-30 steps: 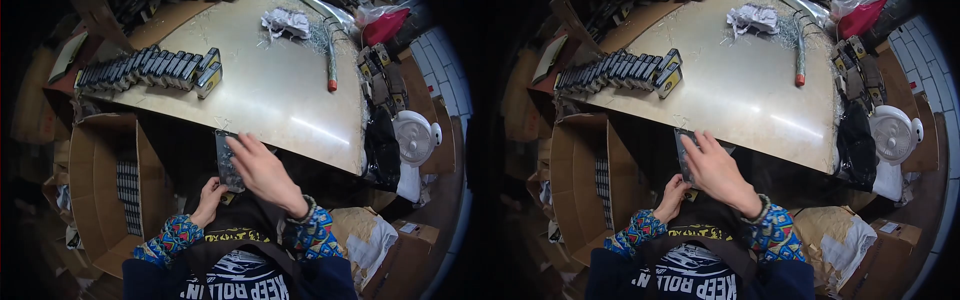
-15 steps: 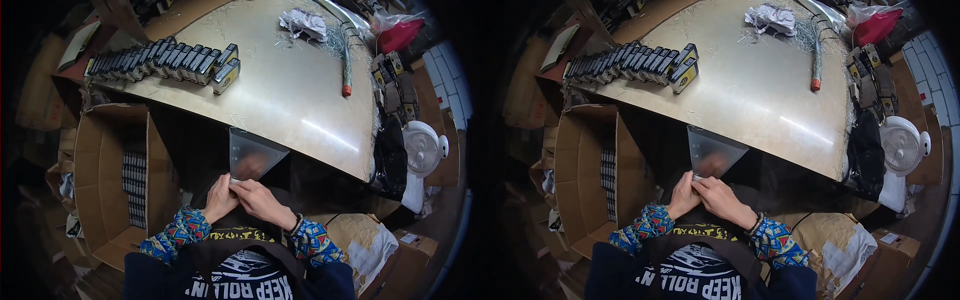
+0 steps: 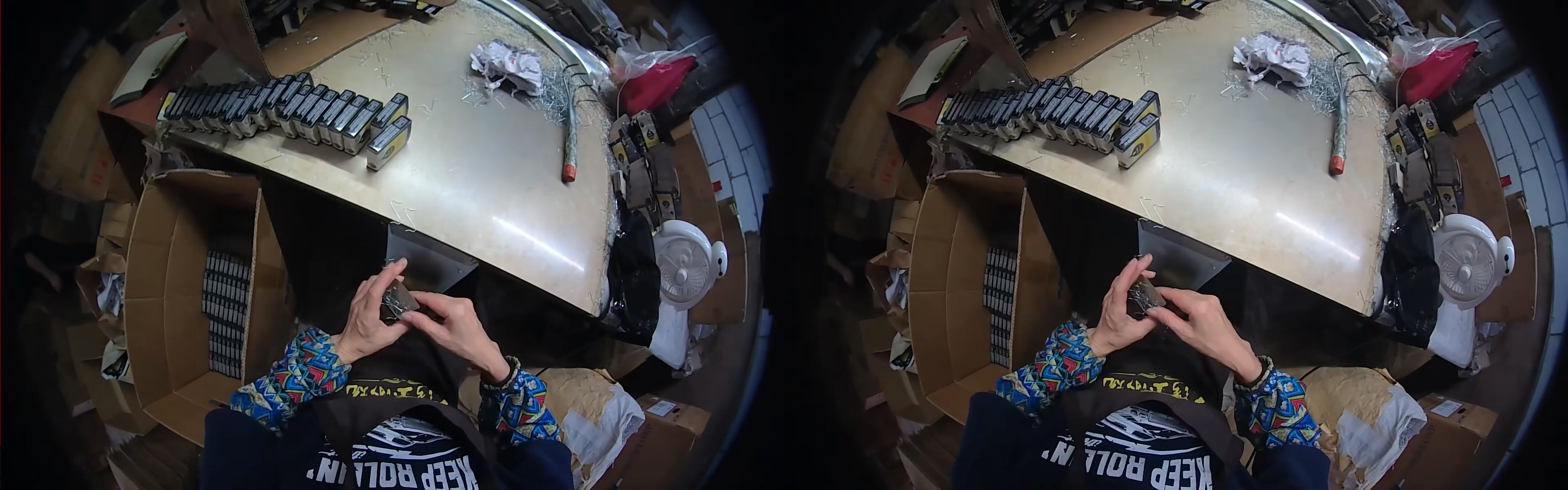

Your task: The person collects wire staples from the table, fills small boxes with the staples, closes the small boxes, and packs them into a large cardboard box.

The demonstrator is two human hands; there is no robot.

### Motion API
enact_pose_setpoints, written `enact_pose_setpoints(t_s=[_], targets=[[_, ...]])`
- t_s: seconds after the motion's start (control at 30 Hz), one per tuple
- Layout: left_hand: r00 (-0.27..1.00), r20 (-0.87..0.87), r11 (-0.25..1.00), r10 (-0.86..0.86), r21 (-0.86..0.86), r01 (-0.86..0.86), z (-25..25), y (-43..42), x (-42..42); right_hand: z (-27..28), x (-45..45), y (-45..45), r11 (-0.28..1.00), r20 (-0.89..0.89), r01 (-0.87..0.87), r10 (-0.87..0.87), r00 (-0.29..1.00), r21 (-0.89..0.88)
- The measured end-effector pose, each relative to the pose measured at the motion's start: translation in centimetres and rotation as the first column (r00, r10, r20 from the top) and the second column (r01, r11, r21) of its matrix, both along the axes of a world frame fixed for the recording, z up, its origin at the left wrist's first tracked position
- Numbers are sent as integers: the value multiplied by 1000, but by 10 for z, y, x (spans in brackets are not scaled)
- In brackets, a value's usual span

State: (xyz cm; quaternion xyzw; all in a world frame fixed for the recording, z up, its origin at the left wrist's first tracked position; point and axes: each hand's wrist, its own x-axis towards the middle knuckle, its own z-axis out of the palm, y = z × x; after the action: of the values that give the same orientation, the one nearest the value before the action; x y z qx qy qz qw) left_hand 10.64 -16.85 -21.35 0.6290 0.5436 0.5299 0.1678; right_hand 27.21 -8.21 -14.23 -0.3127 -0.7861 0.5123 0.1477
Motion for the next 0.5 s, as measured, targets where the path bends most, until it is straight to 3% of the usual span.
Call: enact_pose_setpoints(t_s=[0.03, 0.07, 0.17, 0.2, 0.3, 0.37, 0.43, 0.47, 0.5], targets=[[999, -42, 1000, -12, -11, 12, 1, 3, -2, 4, 0, 0, 998, 2, 45, -45, 999, -46], [999, 33, 999, 13, 48, -14, 1, 8, 2, 7, 0, 0, 991, 7, 89, -89, 996, -96], [993, -114, 996, -43, -84, 34, 24, 8, -6, 6, -2, -1, 978, -14, 203, -204, 979, -48], [976, -177, 992, -128, -29, 125, 20, 11, -8, 3, -3, 1, 968, -40, 248, -246, 968, 32], [972, -233, 991, 16, 131, 15, 18, 18, 0, 0, -7, 20, 848, -90, 401, -396, 914, 347], [997, -66, 995, 35, -92, -41, 27, 22, 2, -1, 1, 27, 912, -4, 377, -381, 924, 162], [997, -66, 955, -41, -296, 20, 36, 27, -5, 3, 4, 30, 928, -26, 362, -366, 930, -85], [998, -58, 958, 7, -285, -23, 36, 29, -4, 5, 4, 31, 916, -40, 343, -358, 933, -210], [997, -49, 959, 54, -275, -65, 36, 30, -3, 7, 4, 31, 927, -89, 314, -337, 937, -205]])
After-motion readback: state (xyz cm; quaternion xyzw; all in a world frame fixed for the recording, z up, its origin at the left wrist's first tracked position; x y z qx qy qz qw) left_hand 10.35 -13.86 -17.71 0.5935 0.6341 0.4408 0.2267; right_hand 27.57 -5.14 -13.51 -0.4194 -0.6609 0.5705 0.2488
